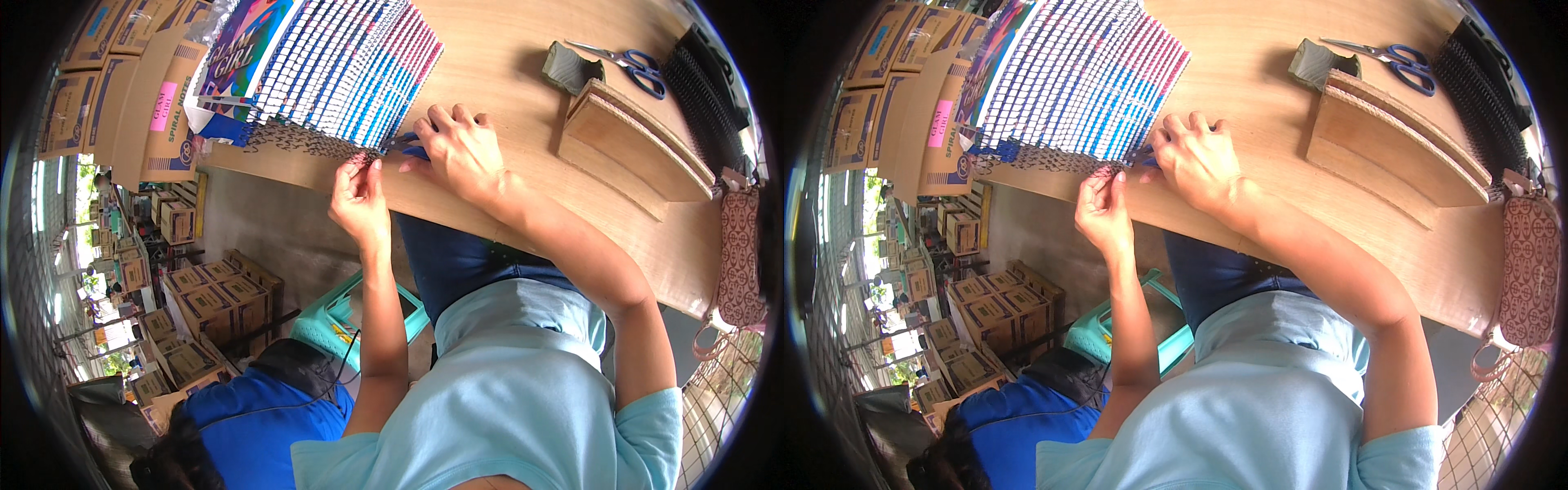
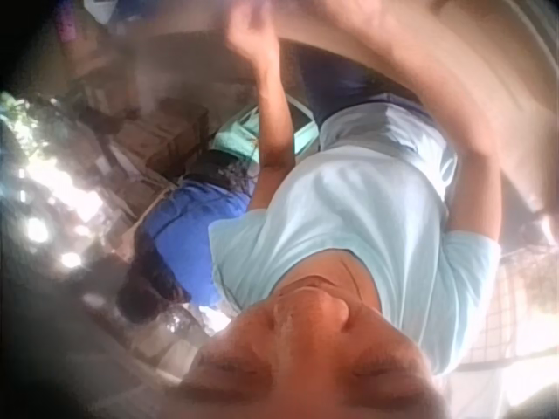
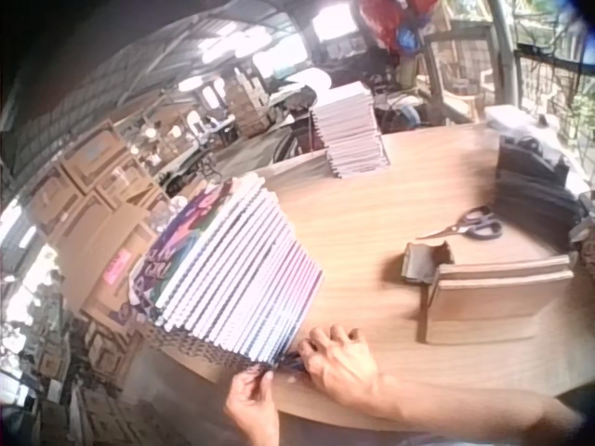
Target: The person sits at a table and uses a pair of blue pliers to trim the spiral binding of a stack of notebooks. They repeatedly pull the pliers along the edge of the notebooks to remove excess wire, then place the pliers down and adjust the stack.
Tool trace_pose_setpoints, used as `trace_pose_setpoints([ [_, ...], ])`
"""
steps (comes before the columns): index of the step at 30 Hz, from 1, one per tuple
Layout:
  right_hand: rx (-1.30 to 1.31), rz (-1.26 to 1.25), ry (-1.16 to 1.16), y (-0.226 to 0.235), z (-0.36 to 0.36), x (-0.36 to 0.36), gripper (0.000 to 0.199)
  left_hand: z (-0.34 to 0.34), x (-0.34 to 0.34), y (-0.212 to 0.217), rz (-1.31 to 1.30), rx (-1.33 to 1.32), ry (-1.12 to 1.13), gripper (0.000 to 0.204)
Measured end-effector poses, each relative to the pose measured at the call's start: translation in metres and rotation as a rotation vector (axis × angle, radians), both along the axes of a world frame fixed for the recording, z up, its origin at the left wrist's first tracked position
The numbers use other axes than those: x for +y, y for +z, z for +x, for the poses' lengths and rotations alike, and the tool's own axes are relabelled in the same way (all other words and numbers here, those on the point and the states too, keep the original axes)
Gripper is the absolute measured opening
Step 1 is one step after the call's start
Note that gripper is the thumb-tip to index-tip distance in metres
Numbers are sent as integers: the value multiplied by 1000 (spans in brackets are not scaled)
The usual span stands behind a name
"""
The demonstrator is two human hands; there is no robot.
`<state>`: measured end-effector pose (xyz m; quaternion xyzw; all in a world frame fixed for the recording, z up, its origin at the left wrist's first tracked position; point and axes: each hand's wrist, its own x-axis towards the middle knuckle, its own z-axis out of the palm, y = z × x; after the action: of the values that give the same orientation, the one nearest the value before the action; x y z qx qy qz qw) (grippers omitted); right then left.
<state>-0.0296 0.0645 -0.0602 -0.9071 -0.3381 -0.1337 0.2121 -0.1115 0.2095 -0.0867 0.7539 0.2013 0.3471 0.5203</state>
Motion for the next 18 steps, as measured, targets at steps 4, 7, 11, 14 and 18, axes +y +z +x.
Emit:
trace_pose_setpoints([
  [4,-3,20,-9,2,-2,1,47,-1,3,-4,-76,0,-16,23],
  [7,2,10,-5,4,-4,2,47,-1,3,-5,-50,-5,-14,22],
  [11,55,7,23,1,-2,6,46,0,2,-5,-61,-22,-22,21],
  [14,184,-20,60,-2,3,8,47,1,2,-3,-94,-11,-20,22],
  [18,196,-33,45,5,-1,6,48,-1,4,-4,-94,-14,-18,22],
])
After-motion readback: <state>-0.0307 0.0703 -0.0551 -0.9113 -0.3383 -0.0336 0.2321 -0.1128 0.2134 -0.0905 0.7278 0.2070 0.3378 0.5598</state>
